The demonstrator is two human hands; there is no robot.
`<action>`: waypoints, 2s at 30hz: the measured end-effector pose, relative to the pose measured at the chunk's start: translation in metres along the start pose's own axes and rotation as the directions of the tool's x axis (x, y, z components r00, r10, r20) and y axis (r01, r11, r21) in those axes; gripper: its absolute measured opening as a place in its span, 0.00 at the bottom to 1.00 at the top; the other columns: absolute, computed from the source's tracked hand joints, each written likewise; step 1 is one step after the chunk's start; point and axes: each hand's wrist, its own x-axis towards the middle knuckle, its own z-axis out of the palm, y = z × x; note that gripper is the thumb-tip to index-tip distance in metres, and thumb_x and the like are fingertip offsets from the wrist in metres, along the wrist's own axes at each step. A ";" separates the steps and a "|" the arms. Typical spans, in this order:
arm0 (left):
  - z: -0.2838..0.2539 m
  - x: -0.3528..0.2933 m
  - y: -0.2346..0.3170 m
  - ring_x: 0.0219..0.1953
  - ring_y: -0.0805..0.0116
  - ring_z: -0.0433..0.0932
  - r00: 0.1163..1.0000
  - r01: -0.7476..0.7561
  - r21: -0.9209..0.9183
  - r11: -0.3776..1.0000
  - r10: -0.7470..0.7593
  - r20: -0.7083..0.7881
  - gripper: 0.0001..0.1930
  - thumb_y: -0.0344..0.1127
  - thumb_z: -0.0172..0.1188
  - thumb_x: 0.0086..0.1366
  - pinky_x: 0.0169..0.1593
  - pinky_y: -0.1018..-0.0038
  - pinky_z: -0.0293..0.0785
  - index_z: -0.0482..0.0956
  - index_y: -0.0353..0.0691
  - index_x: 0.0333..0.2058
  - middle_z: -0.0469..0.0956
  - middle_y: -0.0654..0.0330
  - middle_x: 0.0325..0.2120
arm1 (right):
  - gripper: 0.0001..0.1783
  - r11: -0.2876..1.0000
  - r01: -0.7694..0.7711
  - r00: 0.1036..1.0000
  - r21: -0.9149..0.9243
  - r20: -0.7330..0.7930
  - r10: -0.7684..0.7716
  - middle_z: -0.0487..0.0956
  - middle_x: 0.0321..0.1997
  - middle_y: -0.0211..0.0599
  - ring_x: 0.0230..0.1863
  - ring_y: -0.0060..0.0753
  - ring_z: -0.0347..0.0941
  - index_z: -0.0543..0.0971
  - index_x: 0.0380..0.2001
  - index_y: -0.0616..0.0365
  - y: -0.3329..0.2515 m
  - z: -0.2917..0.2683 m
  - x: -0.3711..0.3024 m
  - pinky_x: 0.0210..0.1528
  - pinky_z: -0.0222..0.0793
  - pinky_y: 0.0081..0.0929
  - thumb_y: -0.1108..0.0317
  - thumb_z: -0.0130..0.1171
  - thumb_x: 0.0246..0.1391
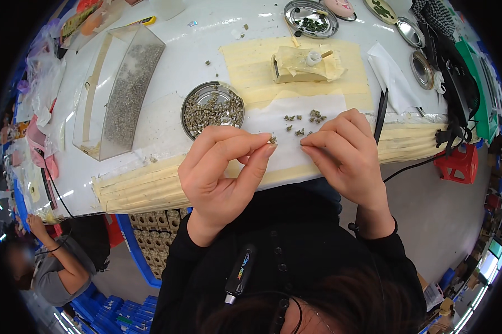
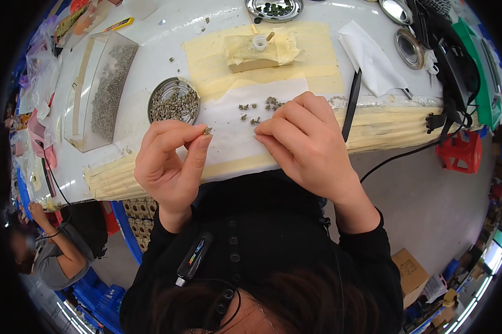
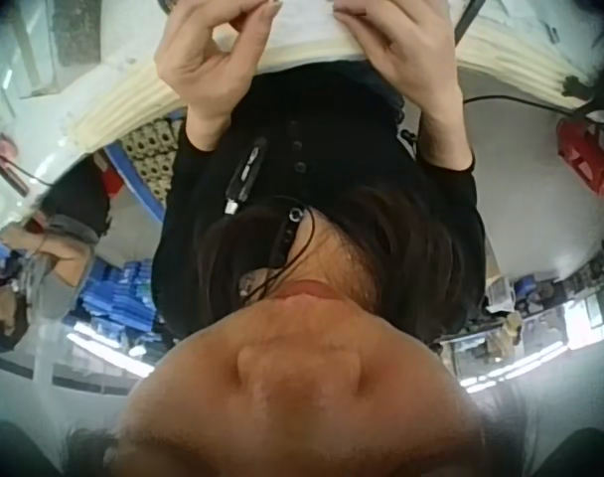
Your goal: Assembling tiny mechanical components by hand at a factory workbench.
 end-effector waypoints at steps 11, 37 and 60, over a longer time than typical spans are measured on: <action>-0.001 -0.010 0.005 0.33 0.69 0.80 0.975 0.204 -0.297 0.933 -0.167 0.147 0.07 0.20 0.61 0.61 0.34 0.79 0.77 0.78 0.29 0.38 0.82 0.50 0.34 | 0.02 0.693 -0.239 0.943 0.680 -0.008 0.333 0.75 0.30 0.29 0.31 0.21 0.65 0.79 0.31 0.61 -0.017 -0.001 0.009 0.35 0.62 0.21 0.76 0.61 0.55; 0.004 -0.011 0.005 0.35 0.70 0.81 0.975 0.201 -0.580 0.789 -0.217 0.043 0.09 0.18 0.60 0.62 0.40 0.77 0.78 0.78 0.26 0.42 0.82 0.49 0.35 | 0.08 -0.042 -0.439 0.821 0.897 0.420 0.388 0.71 0.30 0.20 0.30 0.11 0.60 0.76 0.37 0.60 -0.028 0.021 0.022 0.34 0.58 0.14 0.65 0.54 0.65; 0.007 -0.011 0.009 0.44 0.63 0.82 0.957 0.259 -0.675 0.691 -0.278 0.082 0.09 0.19 0.56 0.65 0.46 0.72 0.80 0.74 0.27 0.44 0.80 0.43 0.45 | 0.02 0.710 -0.156 0.933 0.686 -0.133 0.334 0.76 0.31 0.27 0.31 0.21 0.66 0.78 0.33 0.60 -0.028 0.027 0.023 0.31 0.63 0.20 0.75 0.61 0.57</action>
